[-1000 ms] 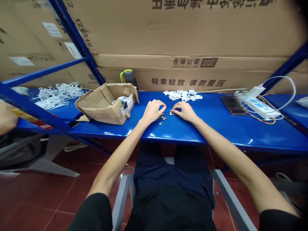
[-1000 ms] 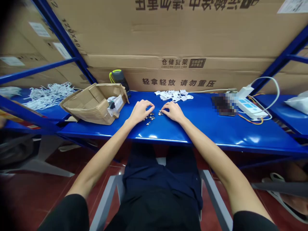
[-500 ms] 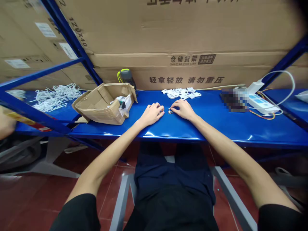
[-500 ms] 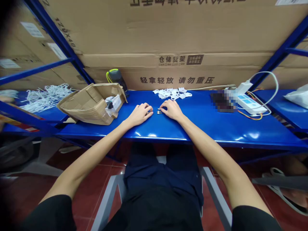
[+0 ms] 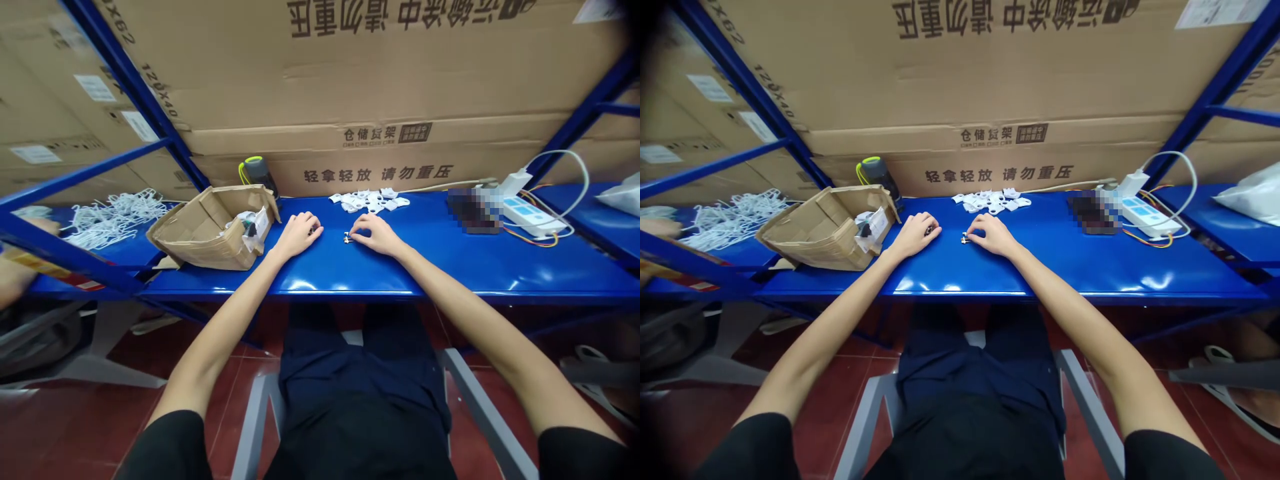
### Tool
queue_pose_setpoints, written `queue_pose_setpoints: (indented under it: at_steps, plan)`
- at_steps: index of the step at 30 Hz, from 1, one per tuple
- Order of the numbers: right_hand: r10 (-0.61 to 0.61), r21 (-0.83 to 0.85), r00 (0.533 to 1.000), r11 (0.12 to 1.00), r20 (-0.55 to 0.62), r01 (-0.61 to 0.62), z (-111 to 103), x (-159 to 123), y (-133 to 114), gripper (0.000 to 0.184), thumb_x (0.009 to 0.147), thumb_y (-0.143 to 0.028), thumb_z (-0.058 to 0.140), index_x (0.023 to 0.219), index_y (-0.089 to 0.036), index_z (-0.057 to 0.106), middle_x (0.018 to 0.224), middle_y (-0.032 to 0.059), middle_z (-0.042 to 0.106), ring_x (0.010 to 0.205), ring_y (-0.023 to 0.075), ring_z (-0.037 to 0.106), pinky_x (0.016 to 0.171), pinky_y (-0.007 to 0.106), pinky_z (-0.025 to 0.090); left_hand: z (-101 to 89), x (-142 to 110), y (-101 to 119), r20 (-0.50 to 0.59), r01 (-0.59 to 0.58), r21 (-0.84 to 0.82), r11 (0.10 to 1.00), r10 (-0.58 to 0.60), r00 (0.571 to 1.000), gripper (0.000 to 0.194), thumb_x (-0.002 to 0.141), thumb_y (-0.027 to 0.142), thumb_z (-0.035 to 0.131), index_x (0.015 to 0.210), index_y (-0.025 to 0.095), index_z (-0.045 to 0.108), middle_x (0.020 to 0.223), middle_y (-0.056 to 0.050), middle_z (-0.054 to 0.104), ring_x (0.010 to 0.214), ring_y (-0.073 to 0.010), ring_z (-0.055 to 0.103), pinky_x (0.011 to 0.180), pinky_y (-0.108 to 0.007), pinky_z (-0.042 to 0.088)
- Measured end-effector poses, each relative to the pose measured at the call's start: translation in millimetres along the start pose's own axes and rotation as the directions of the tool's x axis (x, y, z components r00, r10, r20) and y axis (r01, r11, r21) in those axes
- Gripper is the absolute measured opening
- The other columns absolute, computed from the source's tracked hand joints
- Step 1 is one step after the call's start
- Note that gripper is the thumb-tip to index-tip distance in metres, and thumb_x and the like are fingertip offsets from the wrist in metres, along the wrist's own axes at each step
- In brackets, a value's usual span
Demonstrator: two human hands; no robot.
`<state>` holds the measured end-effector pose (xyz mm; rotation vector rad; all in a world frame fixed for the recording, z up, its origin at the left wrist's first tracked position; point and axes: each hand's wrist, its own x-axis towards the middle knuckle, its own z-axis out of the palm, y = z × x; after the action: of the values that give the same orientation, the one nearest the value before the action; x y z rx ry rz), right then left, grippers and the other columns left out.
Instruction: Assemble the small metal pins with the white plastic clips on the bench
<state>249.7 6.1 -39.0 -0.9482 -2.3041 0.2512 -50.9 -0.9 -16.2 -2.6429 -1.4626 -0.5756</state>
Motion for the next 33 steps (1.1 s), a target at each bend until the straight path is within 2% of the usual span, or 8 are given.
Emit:
queue_pose_setpoints:
  at_steps: [5, 9, 12, 19, 24, 29, 33]
  plan:
    - [-0.025, 0.01, 0.999, 1.0, 0.047, 0.025, 4, 0, 7, 0.023, 0.103, -0.04, 0.069, 0.107, -0.027, 0.088, 0.116, 0.0098, 0.077, 0.109, 0.0295, 0.068, 0.1, 0.045, 0.052, -2.7, 23, 20, -0.111, 0.048, -0.079, 0.996, -0.056, 0.992, 0.028, 0.113, 0.038, 0.051, 0.103, 0.022, 0.072, 0.118, -0.011, 0.075, 0.115, -0.0302, 0.065, 0.105, -0.044, 0.044]
    - [-0.004, -0.052, 0.998, 0.999, 0.067, 0.007, 4, 2, 7, 0.024, 0.104, -0.039, 0.068, 0.108, -0.025, 0.087, 0.115, 0.0106, 0.076, 0.107, 0.0296, 0.067, 0.098, 0.044, 0.05, 6.6, 40, 42, -0.144, 0.063, -0.147, 0.987, -0.085, 0.986, 0.027, 0.113, 0.037, 0.052, 0.102, 0.022, 0.072, 0.114, -0.009, 0.076, 0.114, -0.0281, 0.066, 0.104, -0.042, 0.045]
    - [0.012, -0.106, 0.998, 0.994, 0.065, -0.005, 2, 0, 3, 0.023, 0.105, -0.037, 0.066, 0.105, -0.024, 0.086, 0.114, 0.0106, 0.075, 0.107, 0.0295, 0.066, 0.095, 0.043, 0.049, 16.4, 39, 52, -0.149, 0.065, -0.187, 0.98, -0.093, 0.984, 0.025, 0.114, 0.036, 0.052, 0.105, 0.022, 0.071, 0.114, -0.007, 0.077, 0.113, -0.0265, 0.068, 0.103, -0.04, 0.047]
    - [0.033, -0.126, 0.998, 0.992, 0.063, -0.025, -2, -4, -3, 0.022, 0.104, -0.035, 0.065, 0.105, -0.023, 0.084, 0.115, 0.0107, 0.073, 0.109, 0.0301, 0.065, 0.096, 0.043, 0.047, 28.0, 28, 44, -0.107, -0.038, -0.203, 0.978, 0.016, 0.994, 0.024, 0.113, 0.034, 0.055, 0.105, 0.022, 0.074, 0.114, -0.006, 0.077, 0.108, -0.0251, 0.068, 0.102, -0.039, 0.049]
    - [0.04, -0.113, 0.998, 0.993, 0.057, -0.034, -3, -5, -3, 0.024, 0.104, -0.036, 0.064, 0.108, -0.024, 0.084, 0.115, 0.0112, 0.073, 0.11, 0.0309, 0.065, 0.097, 0.045, 0.048, 30.2, 29, 41, -0.117, -0.059, -0.216, 0.975, 0.034, 0.993, 0.024, 0.112, 0.035, 0.055, 0.105, 0.022, 0.074, 0.113, -0.006, 0.077, 0.106, -0.0252, 0.068, 0.101, -0.038, 0.05]
    - [-0.03, -0.005, 0.999, 1.0, 0.01, 0.03, -12, -8, -5, 0.022, 0.103, -0.035, 0.065, 0.108, -0.024, 0.083, 0.112, 0.0103, 0.073, 0.107, 0.0291, 0.066, 0.1, 0.045, 0.049, 29.8, 28, 40, -0.111, -0.055, -0.225, 0.973, 0.031, 0.993, 0.025, 0.112, 0.036, 0.055, 0.106, 0.022, 0.074, 0.112, -0.006, 0.077, 0.106, -0.0255, 0.068, 0.101, -0.039, 0.051]
    - [-0.083, 0.021, 0.993, 0.996, 0.088, 0.082, -15, -10, -8, 0.021, 0.101, -0.04, 0.071, 0.106, -0.026, 0.084, 0.114, 0.0098, 0.073, 0.109, 0.0298, 0.066, 0.102, 0.047, 0.048, 28.8, 28, 40, -0.1, -0.033, -0.221, 0.975, 0.011, 0.995, 0.024, 0.112, 0.035, 0.055, 0.106, 0.022, 0.074, 0.113, -0.007, 0.077, 0.108, -0.0258, 0.068, 0.102, -0.039, 0.051]
